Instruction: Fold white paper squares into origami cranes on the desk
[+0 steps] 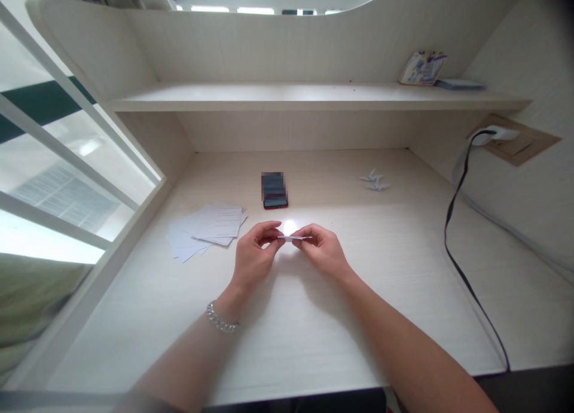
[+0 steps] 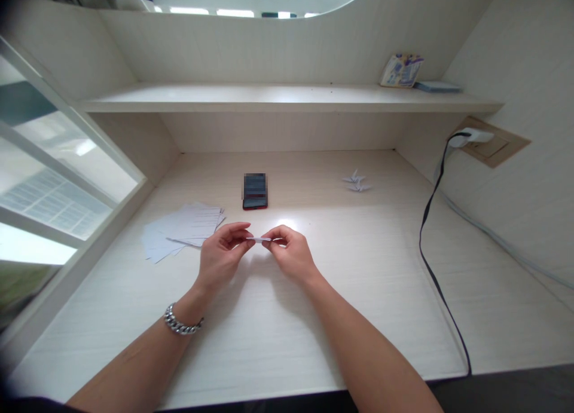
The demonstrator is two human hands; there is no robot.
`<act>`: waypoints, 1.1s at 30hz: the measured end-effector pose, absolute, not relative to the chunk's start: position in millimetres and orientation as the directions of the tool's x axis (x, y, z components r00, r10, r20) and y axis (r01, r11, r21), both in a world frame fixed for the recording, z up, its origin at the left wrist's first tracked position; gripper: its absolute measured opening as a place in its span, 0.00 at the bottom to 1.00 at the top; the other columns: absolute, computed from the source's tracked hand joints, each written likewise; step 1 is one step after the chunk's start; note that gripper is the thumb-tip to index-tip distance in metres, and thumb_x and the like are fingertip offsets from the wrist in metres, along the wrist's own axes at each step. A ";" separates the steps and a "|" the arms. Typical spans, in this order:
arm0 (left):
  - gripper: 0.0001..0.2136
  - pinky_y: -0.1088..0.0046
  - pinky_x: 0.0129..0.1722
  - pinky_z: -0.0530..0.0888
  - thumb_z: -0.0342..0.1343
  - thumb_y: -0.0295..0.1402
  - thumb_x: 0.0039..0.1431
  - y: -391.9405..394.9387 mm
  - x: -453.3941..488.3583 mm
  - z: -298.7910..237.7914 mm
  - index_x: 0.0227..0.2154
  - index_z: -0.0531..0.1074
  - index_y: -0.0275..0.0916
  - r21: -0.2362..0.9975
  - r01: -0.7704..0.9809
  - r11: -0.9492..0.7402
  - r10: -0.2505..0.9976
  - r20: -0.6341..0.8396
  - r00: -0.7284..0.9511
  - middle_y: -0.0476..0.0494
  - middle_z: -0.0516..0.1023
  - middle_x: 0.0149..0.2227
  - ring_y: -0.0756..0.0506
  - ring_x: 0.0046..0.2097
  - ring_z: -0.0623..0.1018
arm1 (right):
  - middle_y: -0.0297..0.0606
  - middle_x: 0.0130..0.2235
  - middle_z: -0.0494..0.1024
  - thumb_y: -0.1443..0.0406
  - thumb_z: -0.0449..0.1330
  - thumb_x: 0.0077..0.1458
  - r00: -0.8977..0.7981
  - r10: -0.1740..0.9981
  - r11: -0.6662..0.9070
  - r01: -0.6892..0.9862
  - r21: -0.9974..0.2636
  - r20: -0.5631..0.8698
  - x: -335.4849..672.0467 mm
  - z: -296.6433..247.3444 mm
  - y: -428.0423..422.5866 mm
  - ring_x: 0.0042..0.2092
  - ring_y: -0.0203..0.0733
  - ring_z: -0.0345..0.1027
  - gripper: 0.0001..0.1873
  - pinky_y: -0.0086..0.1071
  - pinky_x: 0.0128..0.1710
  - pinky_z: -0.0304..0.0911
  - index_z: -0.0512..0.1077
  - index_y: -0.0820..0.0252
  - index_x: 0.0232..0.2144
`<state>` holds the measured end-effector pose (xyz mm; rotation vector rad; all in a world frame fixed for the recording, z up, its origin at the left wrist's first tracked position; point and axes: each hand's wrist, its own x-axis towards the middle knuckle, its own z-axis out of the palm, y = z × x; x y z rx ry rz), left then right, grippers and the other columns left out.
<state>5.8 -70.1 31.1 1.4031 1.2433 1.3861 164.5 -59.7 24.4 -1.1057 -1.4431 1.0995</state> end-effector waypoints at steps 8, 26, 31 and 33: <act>0.14 0.70 0.39 0.75 0.59 0.28 0.48 -72.5 9.0 29.7 0.40 0.72 0.36 0.964 0.064 -0.258 0.963 0.262 -0.059 0.44 0.78 0.33 0.48 0.36 0.77 | 0.37 0.35 0.78 0.65 0.61 0.49 -0.123 0.953 0.292 0.110 -0.950 0.278 158.1 24.8 -66.9 0.39 0.41 0.71 0.05 0.35 0.42 0.66 0.75 0.56 0.32; 0.08 0.72 0.34 0.75 0.60 0.36 0.48 -73.8 7.8 33.4 0.29 0.75 0.37 0.941 0.253 -0.225 0.957 0.262 -0.125 0.44 0.78 0.31 0.47 0.33 0.77 | 0.37 0.30 0.77 0.61 0.67 0.41 -0.100 0.994 0.008 -0.214 -0.977 0.031 152.7 17.8 -63.0 0.34 0.40 0.71 0.11 0.37 0.38 0.67 0.75 0.60 0.29; 0.08 0.72 0.33 0.74 0.59 0.37 0.49 -73.7 7.4 33.4 0.30 0.75 0.38 0.924 0.308 -0.228 0.954 0.274 -0.118 0.44 0.78 0.32 0.47 0.34 0.77 | 0.37 0.30 0.77 0.61 0.67 0.40 -0.114 0.993 -0.012 -0.226 -0.974 0.014 152.7 16.1 -63.2 0.34 0.41 0.71 0.12 0.38 0.39 0.68 0.74 0.60 0.29; 0.08 0.73 0.33 0.74 0.58 0.37 0.50 -73.4 7.4 33.3 0.30 0.75 0.39 0.917 0.323 -0.234 0.954 0.281 -0.105 0.44 0.77 0.33 0.47 0.35 0.77 | 0.37 0.31 0.77 0.60 0.67 0.41 -0.118 0.993 -0.002 -0.215 -0.977 0.024 152.7 16.3 -63.3 0.35 0.42 0.71 0.12 0.38 0.39 0.67 0.74 0.60 0.30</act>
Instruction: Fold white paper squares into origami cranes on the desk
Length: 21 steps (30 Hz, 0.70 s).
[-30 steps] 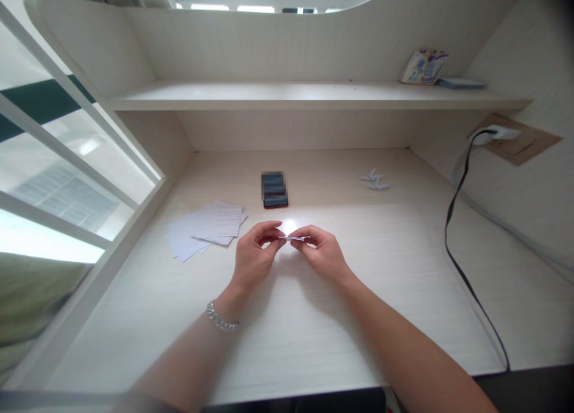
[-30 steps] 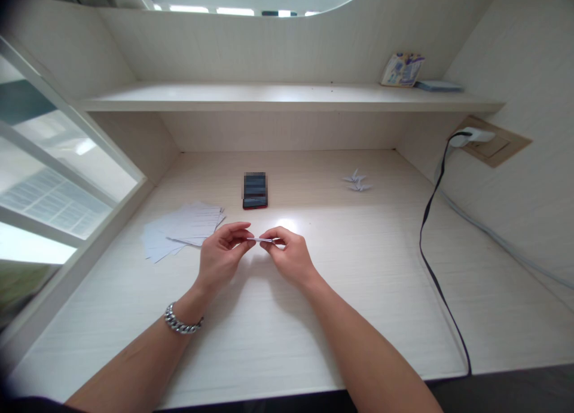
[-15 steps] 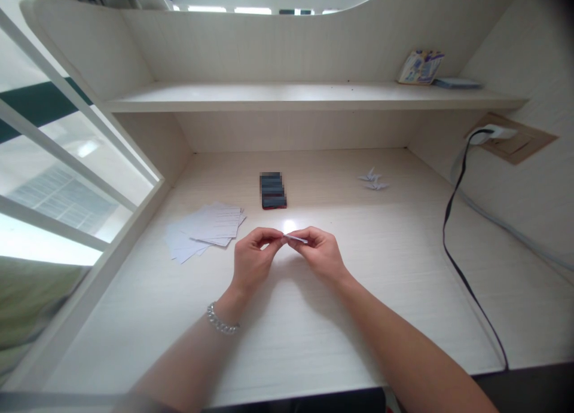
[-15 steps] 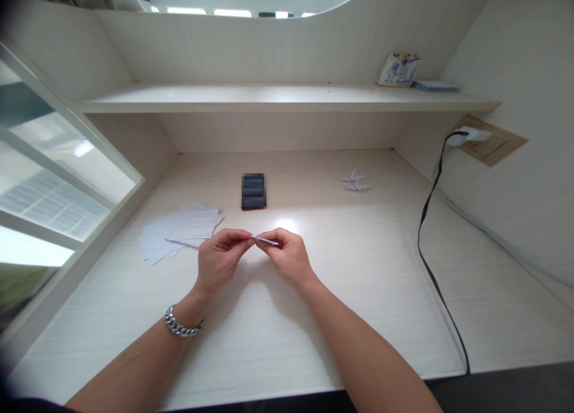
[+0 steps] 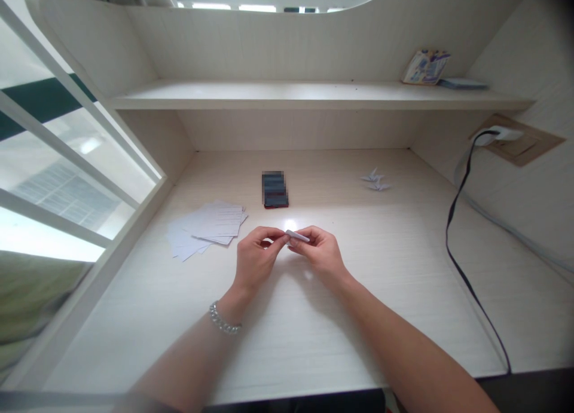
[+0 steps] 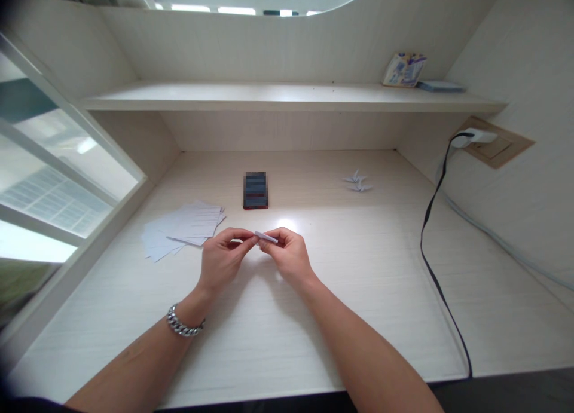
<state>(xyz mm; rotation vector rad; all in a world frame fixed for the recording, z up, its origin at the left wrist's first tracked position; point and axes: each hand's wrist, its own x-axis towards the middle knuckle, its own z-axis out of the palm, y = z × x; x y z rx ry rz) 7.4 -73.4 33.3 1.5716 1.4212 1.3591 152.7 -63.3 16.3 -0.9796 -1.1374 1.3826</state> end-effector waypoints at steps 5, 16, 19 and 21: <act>0.07 0.73 0.33 0.73 0.57 0.37 0.51 -72.7 7.7 33.5 0.30 0.74 0.38 0.895 0.375 -0.242 0.956 0.286 -0.066 0.45 0.76 0.32 0.48 0.34 0.75 | 0.40 0.34 0.77 0.59 0.63 0.46 -0.113 0.990 0.081 -0.065 -0.995 0.088 152.4 21.6 -64.9 0.37 0.43 0.71 0.12 0.35 0.38 0.66 0.74 0.60 0.33; 0.07 0.70 0.37 0.73 0.54 0.35 0.54 -73.5 9.6 30.6 0.33 0.72 0.38 0.903 0.327 -0.278 0.956 0.294 0.002 0.43 0.76 0.34 0.47 0.36 0.75 | 0.39 0.40 0.78 0.61 0.56 0.54 -0.096 0.955 0.293 0.186 -0.938 0.279 152.0 24.0 -70.2 0.41 0.43 0.71 0.11 0.35 0.39 0.66 0.76 0.55 0.38; 0.08 0.71 0.37 0.73 0.54 0.36 0.54 -73.5 10.0 30.4 0.32 0.72 0.37 0.902 0.333 -0.274 0.955 0.296 -0.016 0.43 0.76 0.33 0.47 0.36 0.75 | 0.38 0.40 0.78 0.64 0.55 0.55 -0.129 0.930 0.367 0.237 -0.900 0.345 152.7 25.9 -70.8 0.42 0.42 0.71 0.11 0.36 0.41 0.66 0.76 0.53 0.39; 0.08 0.71 0.37 0.74 0.54 0.37 0.54 -73.6 10.0 30.8 0.32 0.72 0.37 0.898 0.347 -0.271 0.955 0.295 -0.016 0.43 0.76 0.33 0.47 0.36 0.75 | 0.38 0.39 0.78 0.65 0.54 0.55 -0.144 0.911 0.412 0.275 -0.869 0.387 153.1 27.4 -71.4 0.41 0.42 0.71 0.12 0.36 0.43 0.65 0.76 0.53 0.39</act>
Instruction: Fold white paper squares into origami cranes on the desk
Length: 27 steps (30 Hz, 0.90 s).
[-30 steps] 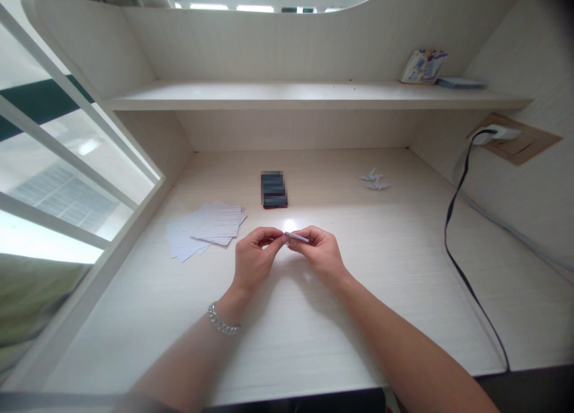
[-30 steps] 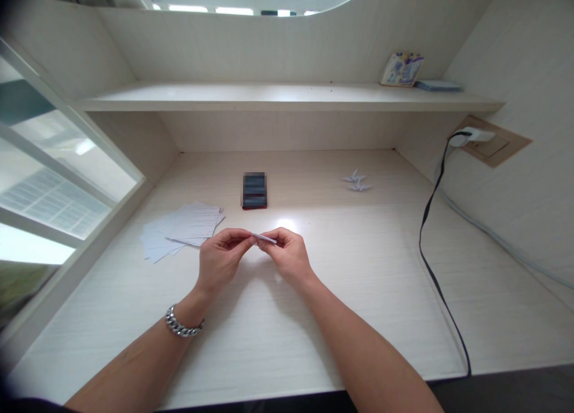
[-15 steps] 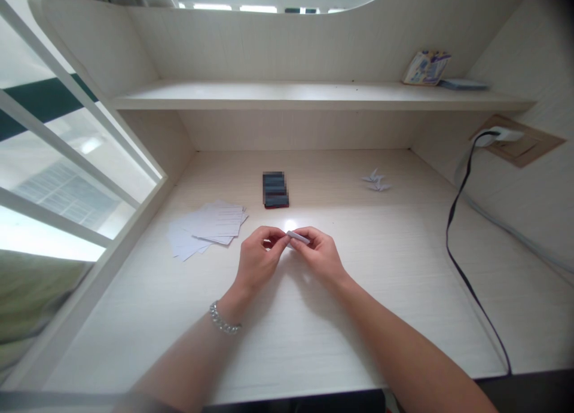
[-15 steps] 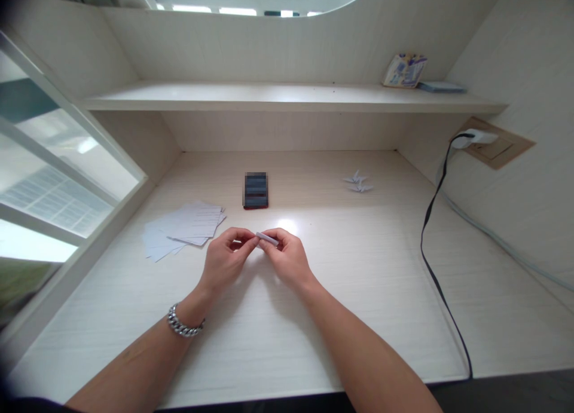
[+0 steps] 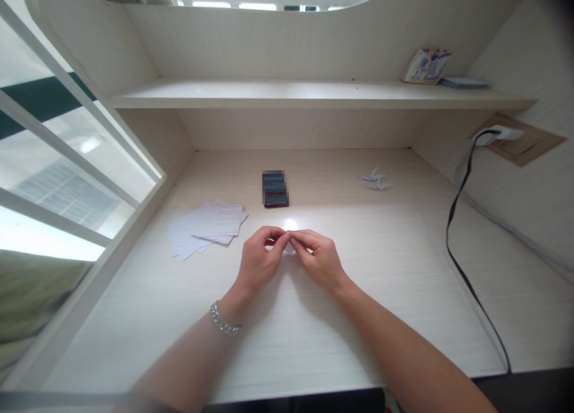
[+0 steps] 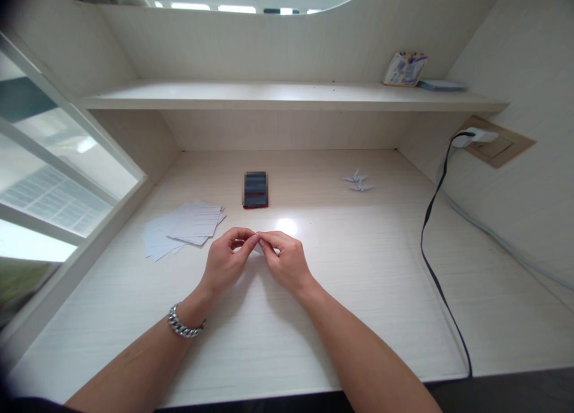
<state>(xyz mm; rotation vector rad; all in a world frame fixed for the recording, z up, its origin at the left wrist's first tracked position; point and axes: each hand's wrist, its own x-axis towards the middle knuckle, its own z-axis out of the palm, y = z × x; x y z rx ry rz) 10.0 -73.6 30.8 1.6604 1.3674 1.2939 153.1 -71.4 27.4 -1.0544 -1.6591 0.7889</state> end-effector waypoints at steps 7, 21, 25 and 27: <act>0.07 0.71 0.37 0.73 0.54 0.36 0.54 -74.3 9.7 32.6 0.32 0.72 0.38 0.868 0.404 -0.288 0.948 0.318 -0.008 0.44 0.76 0.33 0.47 0.36 0.75 | 0.36 0.39 0.78 0.67 0.53 0.56 -0.180 0.883 0.470 0.366 -0.803 0.434 154.9 28.7 -72.8 0.40 0.40 0.71 0.13 0.35 0.42 0.65 0.75 0.52 0.40; 0.05 0.72 0.34 0.70 0.50 0.33 0.57 -73.1 8.2 38.6 0.29 0.68 0.40 0.797 0.461 -0.389 0.916 0.387 0.104 0.46 0.69 0.30 0.48 0.34 0.70 | 0.36 0.37 0.77 0.68 0.53 0.55 -0.177 0.880 0.473 0.399 -0.785 0.440 154.1 32.2 -76.1 0.39 0.41 0.70 0.11 0.34 0.41 0.65 0.75 0.52 0.37; 0.04 0.72 0.35 0.70 0.49 0.32 0.57 -72.6 7.7 38.4 0.28 0.67 0.39 0.788 0.471 -0.396 0.915 0.384 0.127 0.46 0.69 0.30 0.48 0.34 0.70 | 0.36 0.37 0.78 0.68 0.54 0.55 -0.165 0.886 0.462 0.394 -0.795 0.434 153.5 34.1 -76.4 0.39 0.41 0.71 0.10 0.34 0.40 0.65 0.75 0.53 0.36; 0.04 0.71 0.36 0.70 0.50 0.32 0.57 -72.2 7.3 37.2 0.29 0.67 0.39 0.802 0.457 -0.386 0.920 0.373 0.122 0.46 0.70 0.31 0.48 0.34 0.70 | 0.37 0.37 0.78 0.68 0.54 0.55 -0.162 0.885 0.464 0.391 -0.794 0.437 153.8 34.4 -76.1 0.39 0.41 0.71 0.10 0.34 0.40 0.65 0.75 0.54 0.36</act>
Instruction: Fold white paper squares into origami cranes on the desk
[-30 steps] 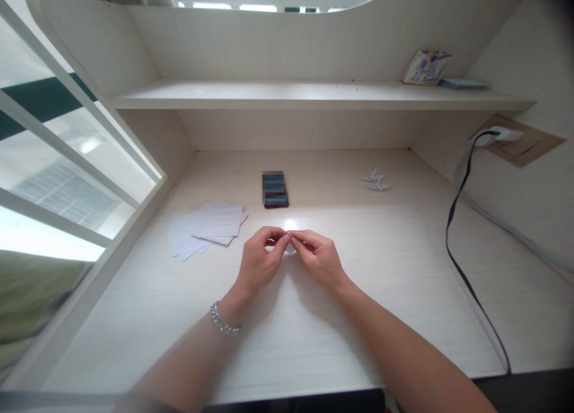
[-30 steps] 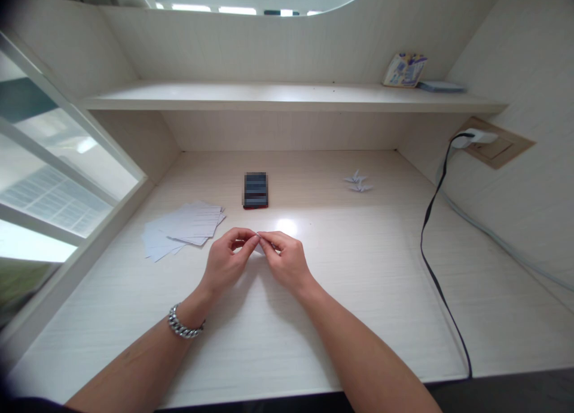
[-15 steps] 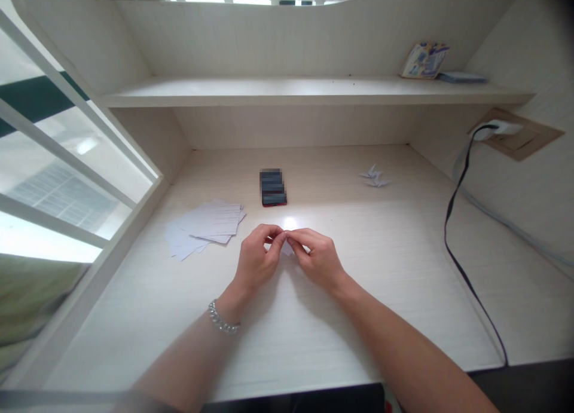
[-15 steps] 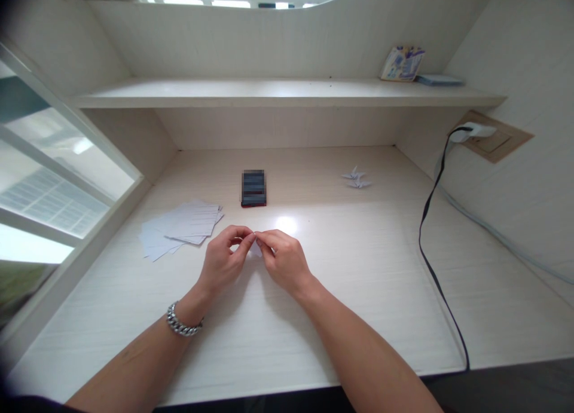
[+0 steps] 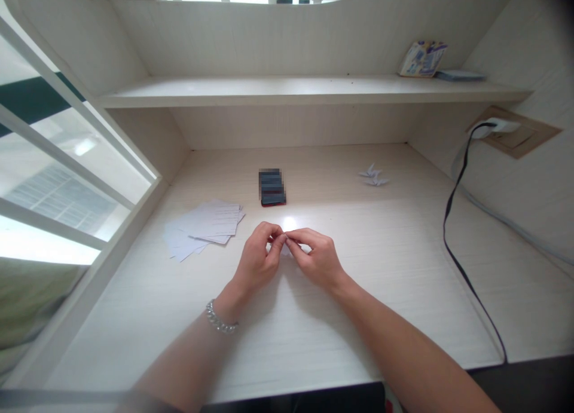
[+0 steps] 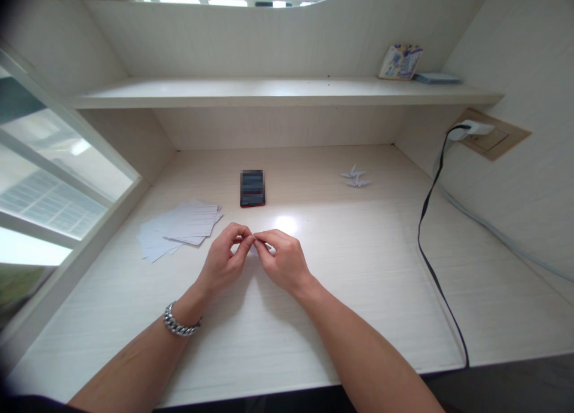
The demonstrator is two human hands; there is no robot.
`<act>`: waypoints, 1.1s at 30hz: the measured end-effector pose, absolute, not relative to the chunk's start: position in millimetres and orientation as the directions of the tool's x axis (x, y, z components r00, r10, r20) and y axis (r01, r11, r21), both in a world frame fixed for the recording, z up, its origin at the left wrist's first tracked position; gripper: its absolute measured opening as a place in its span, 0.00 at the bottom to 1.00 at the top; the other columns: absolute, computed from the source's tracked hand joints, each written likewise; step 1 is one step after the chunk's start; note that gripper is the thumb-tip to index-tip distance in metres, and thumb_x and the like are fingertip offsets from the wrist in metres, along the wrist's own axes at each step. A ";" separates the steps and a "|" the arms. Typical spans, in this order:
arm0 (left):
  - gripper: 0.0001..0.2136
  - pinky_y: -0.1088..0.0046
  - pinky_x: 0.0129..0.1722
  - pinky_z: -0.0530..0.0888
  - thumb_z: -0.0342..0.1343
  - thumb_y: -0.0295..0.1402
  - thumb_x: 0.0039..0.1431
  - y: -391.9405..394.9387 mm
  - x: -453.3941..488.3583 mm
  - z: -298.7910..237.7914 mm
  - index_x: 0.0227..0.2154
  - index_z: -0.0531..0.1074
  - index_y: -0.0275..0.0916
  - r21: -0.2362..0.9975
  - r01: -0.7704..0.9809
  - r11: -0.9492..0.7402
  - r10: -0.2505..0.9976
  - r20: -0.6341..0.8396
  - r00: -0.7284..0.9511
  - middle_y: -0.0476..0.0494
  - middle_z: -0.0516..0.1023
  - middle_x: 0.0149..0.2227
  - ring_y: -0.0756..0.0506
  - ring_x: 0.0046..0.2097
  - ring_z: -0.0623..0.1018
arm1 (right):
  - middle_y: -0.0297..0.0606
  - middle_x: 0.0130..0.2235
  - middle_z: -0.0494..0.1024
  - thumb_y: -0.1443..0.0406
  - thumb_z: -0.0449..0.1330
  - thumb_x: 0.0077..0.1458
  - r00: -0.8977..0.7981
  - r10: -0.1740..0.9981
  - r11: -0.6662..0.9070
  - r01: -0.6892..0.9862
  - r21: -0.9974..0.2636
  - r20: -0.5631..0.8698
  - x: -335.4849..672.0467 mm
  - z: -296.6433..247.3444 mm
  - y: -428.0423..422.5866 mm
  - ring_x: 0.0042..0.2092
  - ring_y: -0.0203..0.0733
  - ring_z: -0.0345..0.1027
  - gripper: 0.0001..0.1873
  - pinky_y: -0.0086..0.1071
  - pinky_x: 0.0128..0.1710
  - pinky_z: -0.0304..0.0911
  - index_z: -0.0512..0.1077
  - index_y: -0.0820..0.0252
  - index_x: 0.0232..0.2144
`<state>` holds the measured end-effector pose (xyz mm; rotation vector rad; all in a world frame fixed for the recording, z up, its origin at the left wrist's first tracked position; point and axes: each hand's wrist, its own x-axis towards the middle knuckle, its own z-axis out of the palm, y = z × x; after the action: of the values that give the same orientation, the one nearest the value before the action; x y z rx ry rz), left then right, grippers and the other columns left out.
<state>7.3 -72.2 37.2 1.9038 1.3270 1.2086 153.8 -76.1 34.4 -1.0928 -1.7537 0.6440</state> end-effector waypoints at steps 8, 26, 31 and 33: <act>0.06 0.71 0.36 0.72 0.52 0.35 0.55 -73.1 8.3 32.8 0.32 0.71 0.39 0.857 0.389 -0.338 0.937 0.344 0.057 0.45 0.73 0.33 0.47 0.36 0.74 | 0.37 0.37 0.78 0.68 0.54 0.55 -0.153 0.882 0.467 0.404 -0.786 0.446 154.6 31.8 -74.4 0.38 0.41 0.71 0.12 0.34 0.40 0.65 0.76 0.52 0.37; 0.04 0.70 0.35 0.67 0.47 0.30 0.58 -70.7 6.5 35.4 0.29 0.64 0.39 0.740 0.536 -0.406 0.911 0.376 0.171 0.46 0.67 0.30 0.47 0.34 0.68 | 0.36 0.37 0.78 0.67 0.55 0.54 -0.191 0.884 0.466 0.442 -0.767 0.426 153.4 30.9 -75.9 0.38 0.41 0.71 0.10 0.34 0.40 0.64 0.75 0.53 0.37; 0.04 0.71 0.37 0.68 0.47 0.32 0.59 -69.2 6.1 31.5 0.31 0.65 0.39 0.828 0.443 -0.344 0.939 0.315 0.140 0.46 0.68 0.31 0.48 0.35 0.69 | 0.37 0.35 0.78 0.67 0.55 0.55 -0.163 0.890 0.452 0.435 -0.779 0.426 154.4 32.2 -75.8 0.37 0.40 0.71 0.09 0.33 0.39 0.64 0.75 0.54 0.35; 0.05 0.71 0.38 0.69 0.48 0.33 0.58 -69.1 5.8 31.0 0.32 0.66 0.38 0.854 0.407 -0.324 0.946 0.298 0.127 0.46 0.69 0.33 0.48 0.36 0.70 | 0.36 0.35 0.78 0.67 0.55 0.54 -0.153 0.889 0.452 0.434 -0.779 0.431 155.0 32.4 -75.7 0.37 0.40 0.71 0.09 0.33 0.39 0.64 0.75 0.55 0.34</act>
<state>5.8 -69.1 31.0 1.8124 1.3064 1.1612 155.0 -75.7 32.4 -1.1351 -1.7668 0.6101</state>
